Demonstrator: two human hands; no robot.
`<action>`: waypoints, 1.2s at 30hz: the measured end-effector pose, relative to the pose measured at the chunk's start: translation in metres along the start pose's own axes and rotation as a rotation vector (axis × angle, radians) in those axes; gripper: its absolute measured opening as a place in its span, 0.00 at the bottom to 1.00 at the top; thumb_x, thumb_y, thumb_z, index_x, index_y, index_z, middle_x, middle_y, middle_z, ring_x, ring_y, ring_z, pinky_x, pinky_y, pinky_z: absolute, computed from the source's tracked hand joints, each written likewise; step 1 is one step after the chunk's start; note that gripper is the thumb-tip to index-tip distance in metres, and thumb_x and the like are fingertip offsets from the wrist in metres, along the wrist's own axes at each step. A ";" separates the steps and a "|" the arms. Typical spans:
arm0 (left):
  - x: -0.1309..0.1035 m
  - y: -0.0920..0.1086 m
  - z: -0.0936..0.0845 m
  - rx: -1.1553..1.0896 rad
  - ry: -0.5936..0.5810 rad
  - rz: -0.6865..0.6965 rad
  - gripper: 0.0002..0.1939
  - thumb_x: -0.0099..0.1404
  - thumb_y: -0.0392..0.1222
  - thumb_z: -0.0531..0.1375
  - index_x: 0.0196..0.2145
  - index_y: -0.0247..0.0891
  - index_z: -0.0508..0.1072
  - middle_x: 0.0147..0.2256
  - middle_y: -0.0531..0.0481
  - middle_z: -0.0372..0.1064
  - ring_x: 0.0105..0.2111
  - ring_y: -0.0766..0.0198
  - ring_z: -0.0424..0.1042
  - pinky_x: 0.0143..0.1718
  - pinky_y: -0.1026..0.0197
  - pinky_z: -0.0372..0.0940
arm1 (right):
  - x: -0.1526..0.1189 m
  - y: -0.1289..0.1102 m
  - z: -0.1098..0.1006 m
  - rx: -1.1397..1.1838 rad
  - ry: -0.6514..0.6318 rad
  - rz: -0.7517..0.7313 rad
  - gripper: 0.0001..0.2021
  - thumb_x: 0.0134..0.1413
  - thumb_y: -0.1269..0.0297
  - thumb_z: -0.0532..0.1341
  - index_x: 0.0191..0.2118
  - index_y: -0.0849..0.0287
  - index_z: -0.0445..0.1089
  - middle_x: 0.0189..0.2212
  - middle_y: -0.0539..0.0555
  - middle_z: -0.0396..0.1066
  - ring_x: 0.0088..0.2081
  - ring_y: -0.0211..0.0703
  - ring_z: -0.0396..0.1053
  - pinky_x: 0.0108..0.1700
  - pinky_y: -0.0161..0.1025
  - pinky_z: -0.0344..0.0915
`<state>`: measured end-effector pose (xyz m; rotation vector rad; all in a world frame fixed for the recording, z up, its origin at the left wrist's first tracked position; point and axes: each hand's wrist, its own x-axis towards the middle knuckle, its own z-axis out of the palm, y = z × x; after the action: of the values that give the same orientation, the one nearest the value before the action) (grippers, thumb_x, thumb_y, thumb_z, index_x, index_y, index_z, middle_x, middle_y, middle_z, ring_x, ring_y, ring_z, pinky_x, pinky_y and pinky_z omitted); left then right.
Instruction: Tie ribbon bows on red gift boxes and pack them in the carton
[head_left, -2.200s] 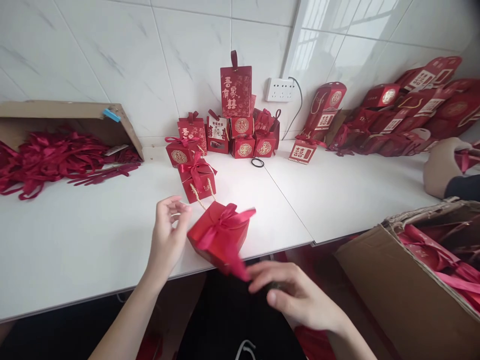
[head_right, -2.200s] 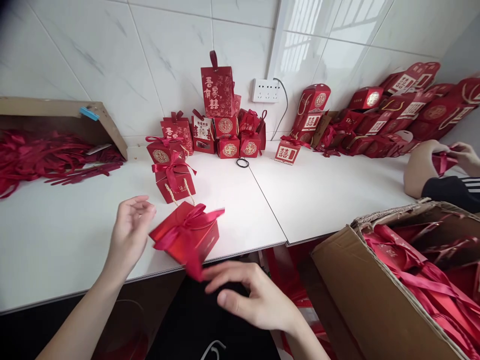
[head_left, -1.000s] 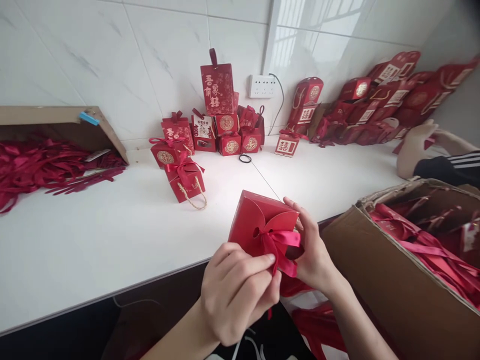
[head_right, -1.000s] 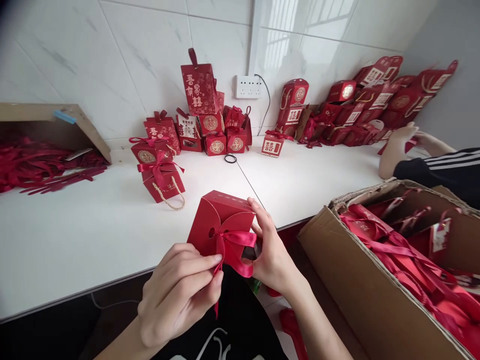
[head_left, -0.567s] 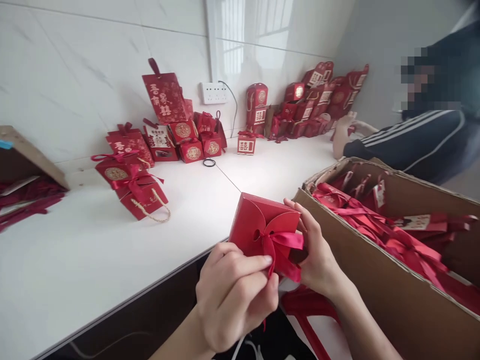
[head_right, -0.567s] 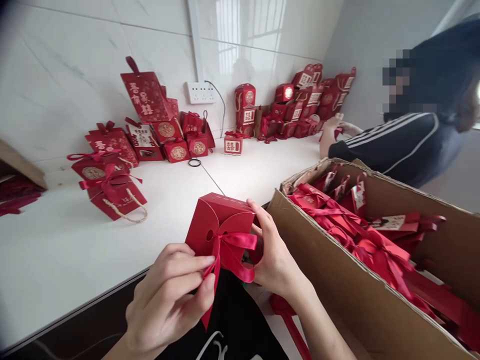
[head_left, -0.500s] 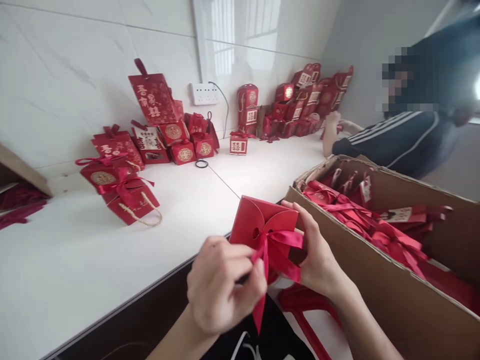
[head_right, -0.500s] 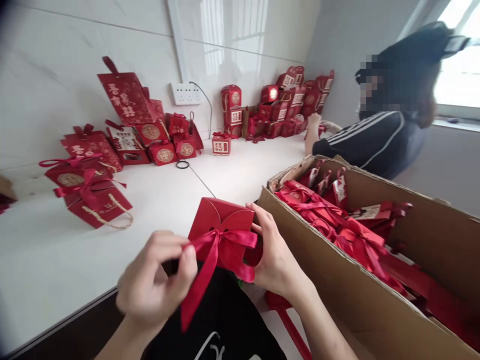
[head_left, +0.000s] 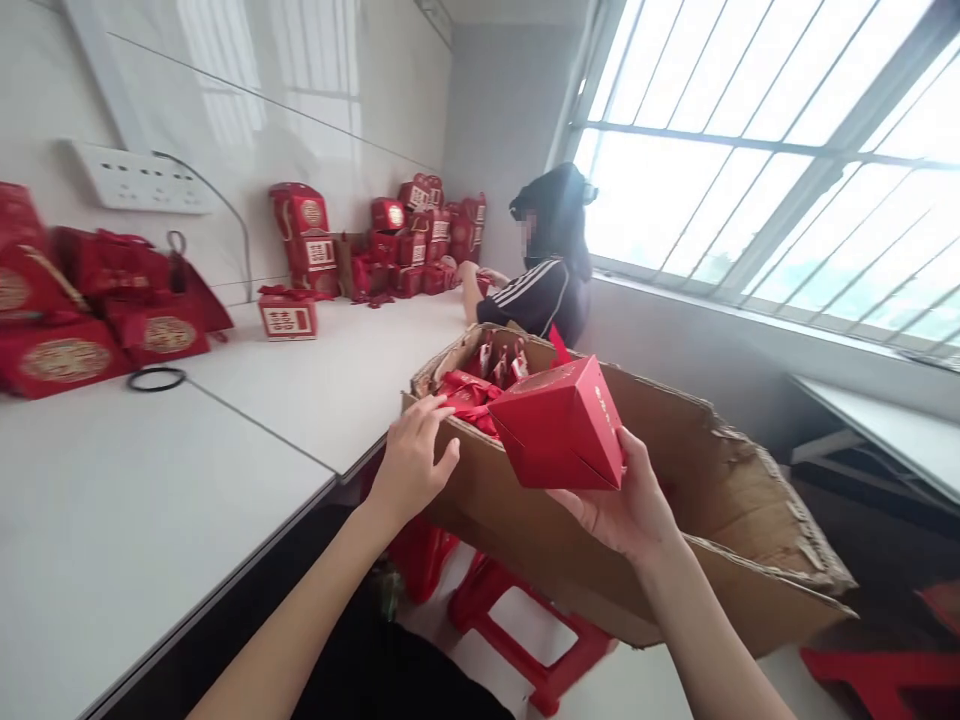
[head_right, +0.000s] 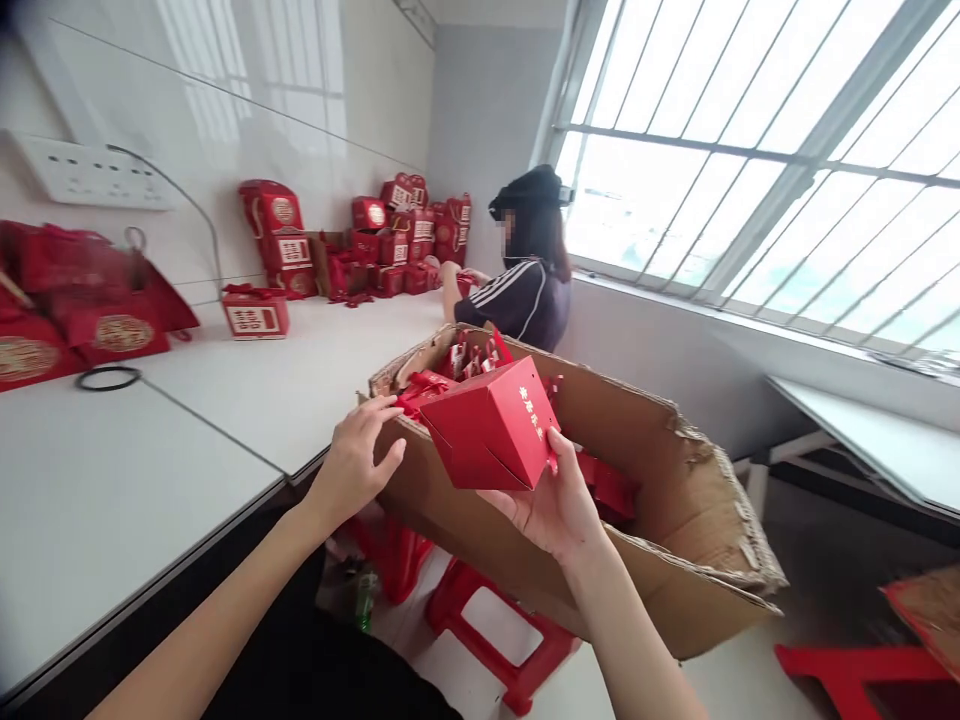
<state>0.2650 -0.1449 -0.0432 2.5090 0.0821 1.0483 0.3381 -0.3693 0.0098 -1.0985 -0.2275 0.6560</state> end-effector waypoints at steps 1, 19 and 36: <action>0.002 0.003 0.011 -0.001 -0.030 0.049 0.16 0.63 0.39 0.50 0.49 0.37 0.64 0.54 0.41 0.63 0.56 0.53 0.59 0.56 0.50 0.51 | -0.003 -0.004 -0.004 0.015 0.015 -0.004 0.20 0.55 0.45 0.51 0.45 0.53 0.65 0.45 0.53 0.72 0.45 0.47 0.72 0.44 0.48 0.72; -0.001 0.004 0.041 0.011 -0.096 0.069 0.14 0.63 0.40 0.51 0.47 0.41 0.65 0.50 0.42 0.67 0.54 0.50 0.60 0.52 0.46 0.46 | -0.017 -0.047 -0.071 -0.743 0.390 -0.512 0.34 0.42 0.50 0.64 0.55 0.50 0.54 0.50 0.56 0.66 0.52 0.54 0.66 0.49 0.51 0.68; -0.004 0.006 0.041 0.066 -0.091 0.066 0.14 0.63 0.38 0.51 0.47 0.40 0.63 0.50 0.43 0.67 0.55 0.51 0.60 0.52 0.44 0.46 | -0.010 -0.052 -0.144 -1.269 -0.132 0.349 0.31 0.37 0.65 0.66 0.52 0.61 0.59 0.42 0.59 0.70 0.40 0.47 0.70 0.36 0.36 0.67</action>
<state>0.2899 -0.1656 -0.0701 2.6311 0.0075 0.9693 0.4192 -0.4980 -0.0089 -2.3468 -0.6178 0.9135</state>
